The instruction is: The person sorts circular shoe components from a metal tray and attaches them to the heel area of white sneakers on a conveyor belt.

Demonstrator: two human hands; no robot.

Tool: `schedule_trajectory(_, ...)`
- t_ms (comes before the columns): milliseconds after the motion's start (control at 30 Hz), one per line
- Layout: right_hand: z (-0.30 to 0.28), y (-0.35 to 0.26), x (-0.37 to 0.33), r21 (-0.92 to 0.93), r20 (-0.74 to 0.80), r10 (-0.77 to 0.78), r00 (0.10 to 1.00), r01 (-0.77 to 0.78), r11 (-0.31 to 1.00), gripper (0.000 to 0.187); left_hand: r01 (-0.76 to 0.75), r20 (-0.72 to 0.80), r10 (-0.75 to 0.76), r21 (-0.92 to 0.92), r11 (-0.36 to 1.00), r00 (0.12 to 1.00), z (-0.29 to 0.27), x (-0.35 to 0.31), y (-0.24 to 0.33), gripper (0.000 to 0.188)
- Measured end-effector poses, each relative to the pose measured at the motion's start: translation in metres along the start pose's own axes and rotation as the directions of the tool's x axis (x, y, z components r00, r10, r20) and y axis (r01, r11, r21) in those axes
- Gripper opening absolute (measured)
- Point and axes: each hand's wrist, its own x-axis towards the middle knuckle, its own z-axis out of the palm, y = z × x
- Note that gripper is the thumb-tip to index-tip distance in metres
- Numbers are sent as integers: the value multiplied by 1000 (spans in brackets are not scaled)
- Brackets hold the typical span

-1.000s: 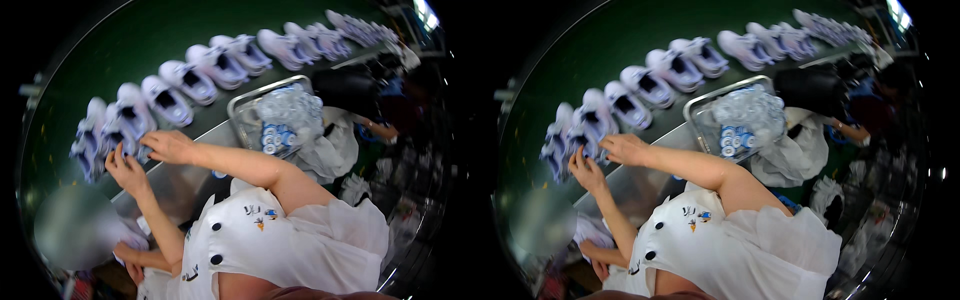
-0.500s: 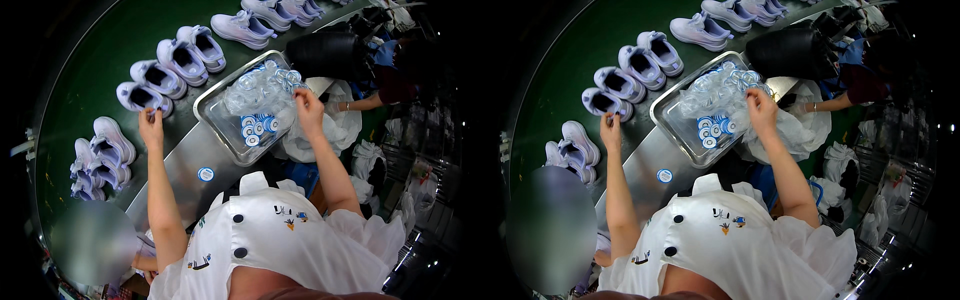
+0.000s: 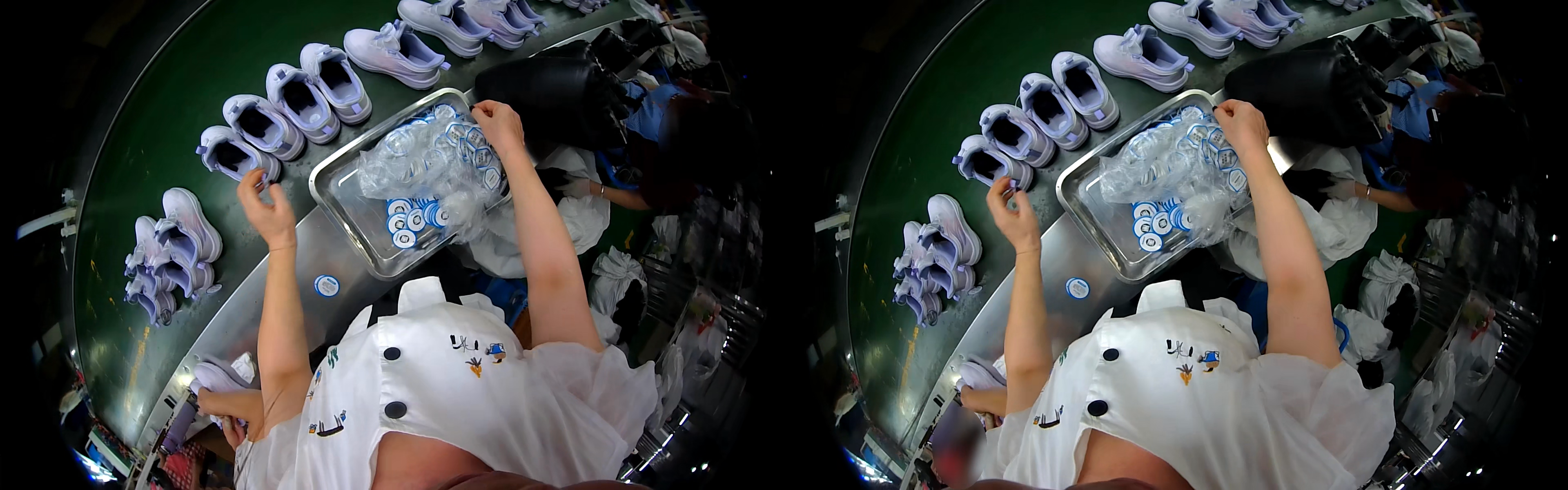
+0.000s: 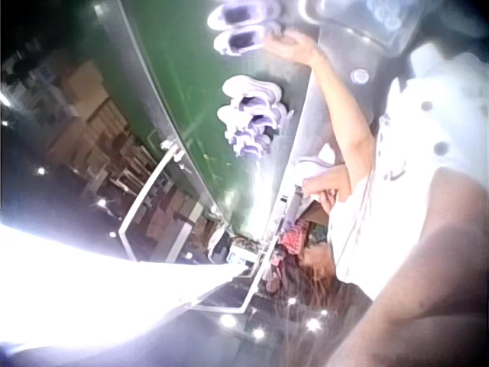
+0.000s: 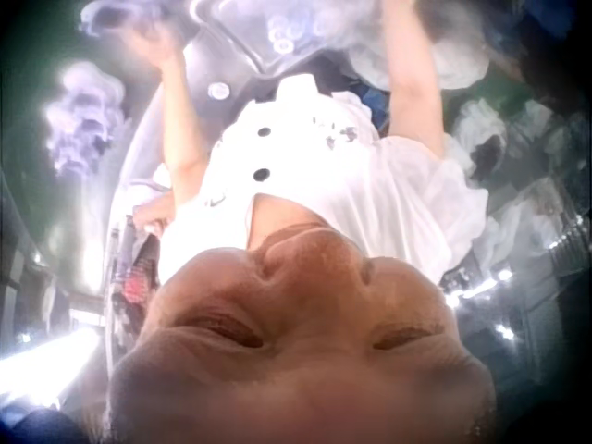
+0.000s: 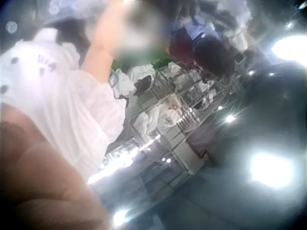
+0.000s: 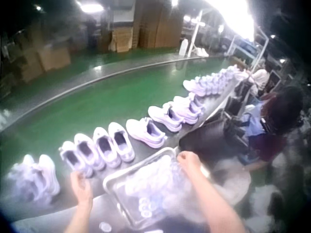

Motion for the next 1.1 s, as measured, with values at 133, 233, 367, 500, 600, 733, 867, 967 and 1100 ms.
schedule_trajectory(133, -1, -6, -17, -92, -209, -340, 917, 327, 940, 16, -199, 197, 220, -122, 972, 955, 31, -12, 46, 20)
schedule_trajectory(233, -8, -10, -21, -125, -58, -457, 888, 447, 886, 15, -251, 345, 317, -221, 942, 883, 53, -25, 75, 19)
schedule_trajectory(367, -10, 3, -14, -221, -99, -471, 876, 442, 869, 14, -289, 414, 401, -308, 906, 817, 79, -35, 99, 21)
schedule_trajectory(500, -25, 6, -10, -108, -39, -294, 955, 288, 951, 18, -293, 443, 402, -296, 909, 801, 90, -40, 108, 18)
schedule_trajectory(600, -24, 18, -6, -135, -57, -296, 954, 286, 949, 19, -341, 548, 433, -267, 901, 715, 92, -48, 120, 18)
schedule_trajectory(733, -25, 8, 4, -146, 131, -43, 990, 62, 987, 22, -344, 658, 422, -254, 904, 623, 90, -64, 109, 15)
schedule_trajectory(867, -5, 13, 18, -240, 215, 50, 975, 3, 971, 27, -333, 628, 419, -257, 907, 656, 94, -65, 109, 12)
schedule_trajectory(967, 0, 35, 26, 209, 224, -93, 970, 45, 977, 24, -338, 611, 422, -254, 906, 670, 95, -63, 107, 11)
schedule_trajectory(1100, 0, 47, 18, 356, 135, -215, 967, 155, 922, 21, -324, 556, 392, -221, 920, 733, 98, -53, 117, 11)
